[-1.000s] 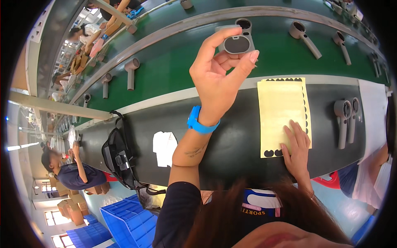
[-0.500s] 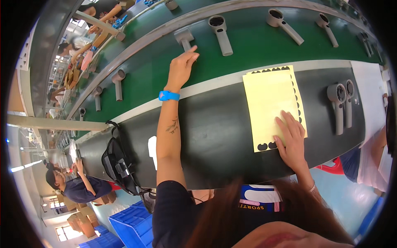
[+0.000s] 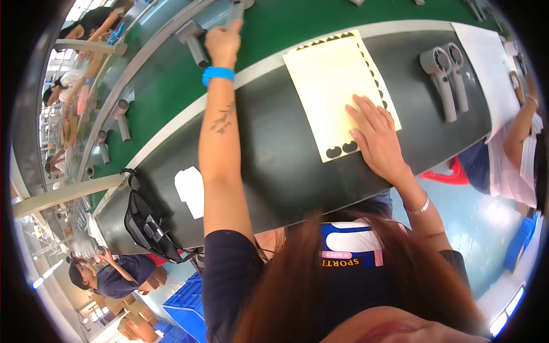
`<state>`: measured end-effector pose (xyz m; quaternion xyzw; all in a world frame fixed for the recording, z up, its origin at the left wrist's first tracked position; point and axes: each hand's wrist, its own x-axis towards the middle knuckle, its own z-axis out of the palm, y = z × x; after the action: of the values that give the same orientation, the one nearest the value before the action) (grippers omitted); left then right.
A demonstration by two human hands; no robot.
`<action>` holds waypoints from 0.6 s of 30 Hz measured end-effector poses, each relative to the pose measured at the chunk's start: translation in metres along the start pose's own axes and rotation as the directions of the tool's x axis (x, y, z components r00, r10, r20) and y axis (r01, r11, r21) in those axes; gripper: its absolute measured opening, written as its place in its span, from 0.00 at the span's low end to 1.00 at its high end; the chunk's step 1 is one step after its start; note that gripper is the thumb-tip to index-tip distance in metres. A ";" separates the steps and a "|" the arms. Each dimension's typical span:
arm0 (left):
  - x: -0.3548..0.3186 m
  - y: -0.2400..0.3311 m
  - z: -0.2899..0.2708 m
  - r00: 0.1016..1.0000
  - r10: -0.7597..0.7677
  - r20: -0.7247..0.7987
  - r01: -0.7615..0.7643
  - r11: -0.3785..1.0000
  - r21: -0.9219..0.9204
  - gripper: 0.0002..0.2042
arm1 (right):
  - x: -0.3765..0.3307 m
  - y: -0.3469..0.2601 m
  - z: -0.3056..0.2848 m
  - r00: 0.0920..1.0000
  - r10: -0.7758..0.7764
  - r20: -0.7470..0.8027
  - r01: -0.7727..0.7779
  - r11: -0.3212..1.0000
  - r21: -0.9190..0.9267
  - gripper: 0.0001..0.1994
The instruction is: The person repeatedly takes handheld fan bodies from a conveyor line, peels adhesive pads from a sheet by hand, applies each pad to the base of a fan body, and places the fan bodies onto the conveyor belt.
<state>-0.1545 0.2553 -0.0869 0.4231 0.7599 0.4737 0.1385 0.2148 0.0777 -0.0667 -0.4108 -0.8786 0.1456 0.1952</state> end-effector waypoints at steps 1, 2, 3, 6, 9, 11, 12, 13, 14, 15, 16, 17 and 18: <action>-0.014 0.027 -0.014 0.999 -0.013 0.050 0.021 0.986 -0.164 0.21 | 0.002 0.003 -0.001 1.000 0.018 -0.025 -0.017 0.999 0.035 0.20; -0.013 0.027 -0.014 0.995 0.084 -0.052 -0.098 0.888 -0.450 0.19 | 0.001 0.008 -0.001 0.999 0.031 -0.023 -0.030 0.999 0.028 0.20; -0.025 0.041 -0.026 0.979 0.200 -0.043 -0.190 0.810 -0.555 0.19 | -0.001 0.012 0.001 0.996 0.047 -0.074 -0.038 0.993 0.109 0.20; -0.092 0.104 -0.068 0.936 0.351 0.024 -0.314 0.864 -0.393 0.18 | -0.005 0.012 -0.005 0.977 0.133 -0.168 -0.079 0.952 0.295 0.19; -0.157 0.135 -0.088 0.732 0.663 0.154 -0.629 0.745 -0.222 0.16 | -0.014 0.003 -0.017 0.961 0.180 -0.208 -0.118 0.953 0.279 0.14; -0.185 0.141 -0.090 0.596 0.752 0.281 -0.704 0.658 -0.267 0.19 | -0.021 -0.009 -0.021 0.962 0.257 -0.090 -0.208 0.908 0.364 0.10; -0.199 0.140 -0.086 0.577 0.739 0.347 -0.674 0.671 -0.308 0.20 | -0.022 -0.012 -0.019 0.962 0.258 -0.091 -0.210 0.909 0.360 0.10; -0.207 0.139 -0.078 0.557 0.744 0.369 -0.658 0.667 -0.351 0.21 | -0.024 -0.012 -0.014 0.968 0.231 -0.094 -0.189 0.925 0.329 0.09; -0.212 0.137 -0.070 0.535 0.749 0.391 -0.638 0.662 -0.393 0.21 | -0.026 -0.011 -0.008 0.974 0.206 -0.096 -0.169 0.939 0.298 0.08; -0.214 0.136 -0.070 0.534 0.750 0.391 -0.639 0.661 -0.393 0.21 | -0.028 -0.009 -0.004 0.984 0.155 -0.091 -0.125 0.954 0.274 0.07; -0.215 0.135 -0.069 0.550 0.743 0.383 -0.622 0.670 -0.406 0.22 | -0.029 -0.009 -0.003 0.983 0.156 -0.093 -0.125 0.953 0.274 0.07; -0.216 0.134 -0.069 0.564 0.735 0.376 -0.604 0.678 -0.419 0.23 | -0.028 -0.011 -0.001 0.985 0.153 -0.081 -0.122 0.945 0.305 0.07; -0.218 0.133 -0.067 0.563 0.736 0.377 -0.604 0.677 -0.421 0.23 | -0.028 -0.011 -0.001 0.986 0.149 -0.069 -0.118 0.935 0.333 0.07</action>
<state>0.0041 0.0721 0.0178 0.7714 0.4078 0.4472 0.1964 0.2239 0.0494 -0.0674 -0.4377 -0.8022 0.2833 0.2911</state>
